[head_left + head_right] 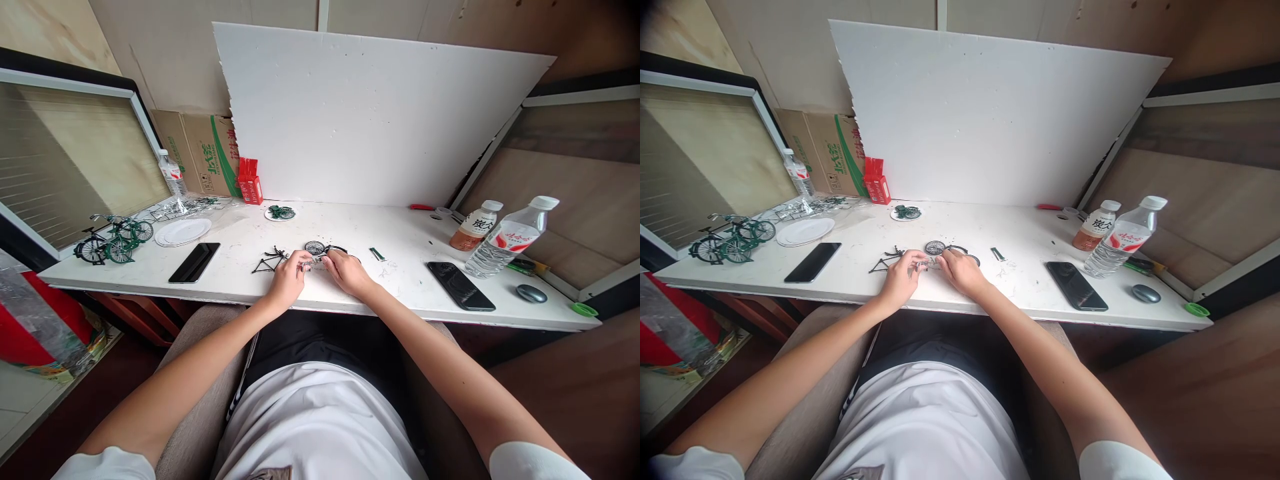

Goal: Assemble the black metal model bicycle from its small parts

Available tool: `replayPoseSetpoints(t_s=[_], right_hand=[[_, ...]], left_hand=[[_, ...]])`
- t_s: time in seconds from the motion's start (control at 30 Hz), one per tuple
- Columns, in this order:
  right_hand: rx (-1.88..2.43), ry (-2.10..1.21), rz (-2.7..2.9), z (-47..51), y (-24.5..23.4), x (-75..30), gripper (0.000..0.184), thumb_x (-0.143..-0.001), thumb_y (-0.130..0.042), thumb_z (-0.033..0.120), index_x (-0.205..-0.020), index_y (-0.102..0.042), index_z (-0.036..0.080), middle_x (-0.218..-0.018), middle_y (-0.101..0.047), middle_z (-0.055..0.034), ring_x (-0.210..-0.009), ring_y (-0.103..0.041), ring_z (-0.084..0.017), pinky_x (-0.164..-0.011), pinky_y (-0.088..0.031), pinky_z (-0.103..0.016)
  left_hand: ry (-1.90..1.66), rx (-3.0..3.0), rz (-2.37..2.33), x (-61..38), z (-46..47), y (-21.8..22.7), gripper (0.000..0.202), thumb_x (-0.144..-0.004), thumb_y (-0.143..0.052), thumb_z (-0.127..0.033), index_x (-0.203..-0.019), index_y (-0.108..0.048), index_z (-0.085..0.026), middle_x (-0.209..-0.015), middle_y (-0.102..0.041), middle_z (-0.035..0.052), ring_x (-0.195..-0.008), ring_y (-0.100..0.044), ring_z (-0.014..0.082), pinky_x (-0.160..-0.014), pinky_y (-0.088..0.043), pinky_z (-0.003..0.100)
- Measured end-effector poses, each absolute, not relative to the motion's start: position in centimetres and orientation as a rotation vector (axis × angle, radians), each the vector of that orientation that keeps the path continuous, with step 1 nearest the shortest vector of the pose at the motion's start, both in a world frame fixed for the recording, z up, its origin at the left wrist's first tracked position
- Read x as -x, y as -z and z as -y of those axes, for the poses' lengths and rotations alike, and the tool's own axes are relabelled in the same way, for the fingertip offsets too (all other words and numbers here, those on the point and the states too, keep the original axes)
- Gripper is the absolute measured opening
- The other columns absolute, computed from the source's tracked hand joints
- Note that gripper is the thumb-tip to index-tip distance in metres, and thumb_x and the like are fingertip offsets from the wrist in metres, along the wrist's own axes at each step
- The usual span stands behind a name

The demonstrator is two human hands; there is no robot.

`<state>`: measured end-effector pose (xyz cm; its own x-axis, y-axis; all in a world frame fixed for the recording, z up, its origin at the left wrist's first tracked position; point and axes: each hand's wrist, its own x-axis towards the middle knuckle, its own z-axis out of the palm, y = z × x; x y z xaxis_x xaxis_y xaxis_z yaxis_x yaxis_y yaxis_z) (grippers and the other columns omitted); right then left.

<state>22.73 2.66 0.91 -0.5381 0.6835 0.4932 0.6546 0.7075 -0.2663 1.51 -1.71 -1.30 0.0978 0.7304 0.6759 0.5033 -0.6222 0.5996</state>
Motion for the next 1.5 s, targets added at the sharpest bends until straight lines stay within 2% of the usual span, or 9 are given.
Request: replayPoseSetpoints(t_s=[0.13, 0.33, 0.43, 0.6, 0.8, 1.03, 1.1, 1.33, 1.5], right_hand=[[0.953, -0.232, 2.326, -1.9, -1.4, -22.9, 0.02, -0.112, -0.04, 0.04, -0.108, -0.049, 0.023, -0.103, -0.068, -0.0085, -0.077, -0.06, -0.021, -0.071, -0.043, -0.032], [0.945, -0.29, 2.338, -2.2, -1.0, -22.9, 0.019, -0.112, -0.04, 0.04, -0.109, -0.049, 0.023, -0.108, -0.071, -0.0098, -0.084, -0.064, -0.023, -0.075, -0.046, -0.033], [1.013, -0.223, 2.341, -2.6, -0.7, -22.9, 0.022, -0.112, -0.04, 0.041, -0.107, -0.051, 0.023, -0.102, -0.073, -0.0097, -0.079, -0.064, -0.023, -0.071, -0.044, -0.032], [1.089, 0.015, 2.357, -2.9, -0.5, -22.8, 0.035, -0.113, -0.036, 0.047, -0.099, -0.054, 0.021, -0.079, -0.069, -0.0072, -0.065, -0.059, -0.022, -0.063, -0.034, -0.031], [1.097, 0.059, 2.352, -3.1, -0.3, -22.7, 0.041, -0.114, -0.034, 0.049, -0.092, -0.055, 0.022, -0.075, -0.066, -0.006, -0.061, -0.056, -0.021, -0.062, -0.032, -0.031], [0.962, -0.148, 2.378, -1.9, -1.4, -22.9, 0.024, -0.113, -0.04, 0.042, -0.109, -0.051, 0.022, -0.104, -0.071, -0.0101, -0.082, -0.063, -0.022, -0.071, -0.043, -0.032], [0.933, -0.153, 2.395, -1.8, -1.4, -22.9, 0.02, -0.113, -0.039, 0.039, -0.11, -0.05, 0.022, -0.106, -0.07, -0.0104, -0.088, -0.064, -0.024, -0.072, -0.044, -0.032], [1.004, -0.137, 2.418, -2.5, -0.8, -22.6, 0.023, -0.113, -0.039, 0.04, -0.105, -0.051, 0.022, -0.095, -0.071, -0.0085, -0.076, -0.063, -0.022, -0.068, -0.04, -0.031], [1.036, -0.362, 2.318, -2.2, -1.0, -22.4, 0.033, -0.112, -0.038, 0.049, -0.095, -0.05, 0.024, -0.074, -0.062, -0.0007, -0.063, -0.055, -0.019, -0.063, -0.038, -0.03]], left_hand=[[-1.546, -2.152, -1.264, -1.5, 1.5, 1.4, 0.043, -0.09, -0.052, 0.004, -0.123, -0.06, -0.023, -0.111, -0.077, 0.0077, -0.101, -0.077, 0.022, -0.09, -0.062, 0.036], [-1.564, -2.057, -1.277, -1.4, 1.5, 1.4, 0.037, -0.092, -0.057, -0.001, -0.121, -0.061, -0.023, -0.109, -0.077, 0.0074, -0.098, -0.078, 0.0217, -0.088, -0.062, 0.035], [-1.567, -2.083, -1.269, -1.4, 1.6, 1.5, 0.038, -0.092, -0.057, 0.0, -0.122, -0.061, -0.024, -0.108, -0.077, 0.0071, -0.098, -0.078, 0.0216, -0.086, -0.062, 0.034], [-1.578, -2.198, -1.244, -1.4, 1.7, 1.7, 0.043, -0.09, -0.052, 0.004, -0.122, -0.061, -0.023, -0.112, -0.077, 0.0073, -0.107, -0.076, 0.0218, -0.092, -0.061, 0.036], [-1.546, -2.218, -1.251, -1.5, 1.8, 1.5, 0.047, -0.088, -0.049, 0.007, -0.121, -0.061, -0.024, -0.112, -0.077, 0.0066, -0.107, -0.076, 0.0216, -0.093, -0.061, 0.036], [-1.576, -2.184, -1.288, -1.5, 1.6, 1.4, 0.041, -0.091, -0.053, 0.004, -0.121, -0.06, -0.023, -0.115, -0.076, 0.008, -0.108, -0.076, 0.022, -0.093, -0.061, 0.036], [-1.586, -2.159, -1.297, -1.4, 1.6, 1.5, 0.039, -0.091, -0.054, 0.002, -0.12, -0.06, -0.022, -0.115, -0.076, 0.008, -0.105, -0.076, 0.0216, -0.091, -0.061, 0.035], [-1.577, -2.174, -1.316, -1.4, 1.8, 1.5, 0.048, -0.086, -0.049, 0.009, -0.12, -0.061, -0.023, -0.11, -0.077, 0.0065, -0.105, -0.076, 0.0218, -0.091, -0.06, 0.035], [-1.6, -2.224, -1.335, -1.4, 2.0, 1.5, 0.049, -0.086, -0.048, 0.009, -0.119, -0.062, -0.024, -0.11, -0.077, 0.006, -0.105, -0.076, 0.0222, -0.092, -0.06, 0.035]])
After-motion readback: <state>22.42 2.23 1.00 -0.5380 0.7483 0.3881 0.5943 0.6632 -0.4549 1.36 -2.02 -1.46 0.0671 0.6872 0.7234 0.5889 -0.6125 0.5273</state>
